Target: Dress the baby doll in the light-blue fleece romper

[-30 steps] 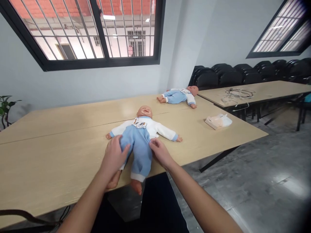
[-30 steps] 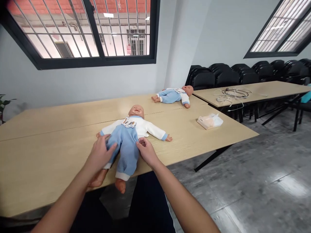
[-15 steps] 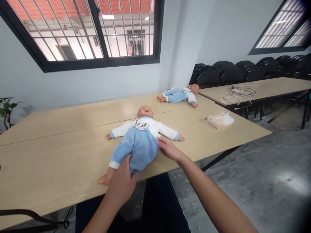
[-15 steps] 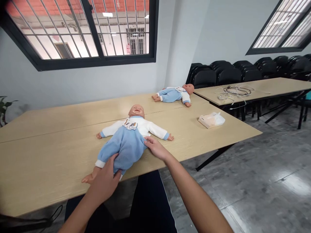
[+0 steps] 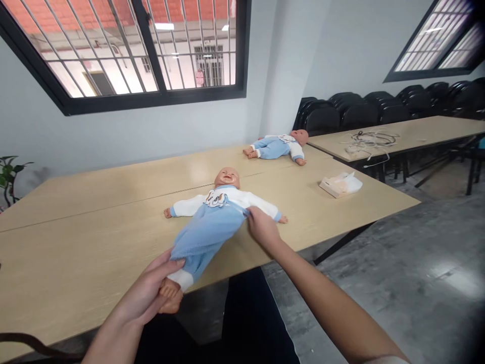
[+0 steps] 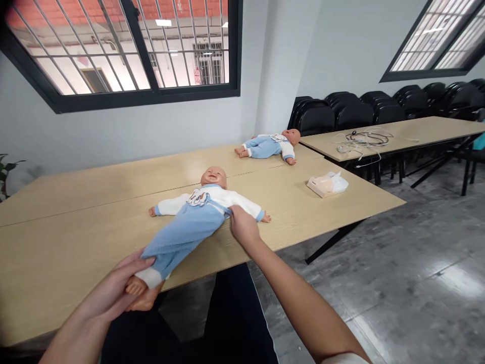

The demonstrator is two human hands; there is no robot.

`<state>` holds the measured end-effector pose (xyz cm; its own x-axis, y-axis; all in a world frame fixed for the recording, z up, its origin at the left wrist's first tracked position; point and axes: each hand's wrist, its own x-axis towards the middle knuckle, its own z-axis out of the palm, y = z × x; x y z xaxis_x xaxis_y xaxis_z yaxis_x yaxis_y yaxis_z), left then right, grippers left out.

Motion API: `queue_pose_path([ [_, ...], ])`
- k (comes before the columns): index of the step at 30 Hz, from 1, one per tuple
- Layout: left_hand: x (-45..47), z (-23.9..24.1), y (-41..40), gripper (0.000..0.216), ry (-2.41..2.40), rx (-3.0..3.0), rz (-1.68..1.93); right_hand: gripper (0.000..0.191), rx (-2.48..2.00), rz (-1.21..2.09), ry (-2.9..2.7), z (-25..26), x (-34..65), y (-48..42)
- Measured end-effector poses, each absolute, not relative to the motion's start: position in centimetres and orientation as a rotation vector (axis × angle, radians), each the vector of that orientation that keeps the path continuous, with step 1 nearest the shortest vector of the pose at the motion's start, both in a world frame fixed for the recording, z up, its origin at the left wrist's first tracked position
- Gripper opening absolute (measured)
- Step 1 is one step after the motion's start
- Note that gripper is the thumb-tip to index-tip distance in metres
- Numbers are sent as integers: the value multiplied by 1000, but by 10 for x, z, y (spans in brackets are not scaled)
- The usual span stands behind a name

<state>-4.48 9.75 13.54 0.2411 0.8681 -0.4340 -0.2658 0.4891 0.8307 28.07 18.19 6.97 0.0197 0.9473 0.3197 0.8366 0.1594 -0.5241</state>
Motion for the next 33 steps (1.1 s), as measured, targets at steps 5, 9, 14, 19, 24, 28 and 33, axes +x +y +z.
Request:
queue_pose_path([
  [5,-44,127,88,33,1048,657,873,18,-1697,324,-1471,80,277,195],
  [9,-36,120,85,24,1013,620,913,25,-1522,474,-1227,77,268,179],
  [14,-31,117,84,21,1014,587,923,12,-1407,346,-1493,67,246,136],
  [19,-29,115,81,24,1012,583,918,9,-1496,435,-1621,60,243,135],
  [24,-32,114,75,35,1070,673,852,17,-1814,135,-1712,67,262,152],
  [28,-26,121,70,58,1211,952,823,16,-1969,33,-1752,74,265,158],
  [33,-5,120,62,68,1373,1693,771,17,-2048,71,-1730,73,260,165],
])
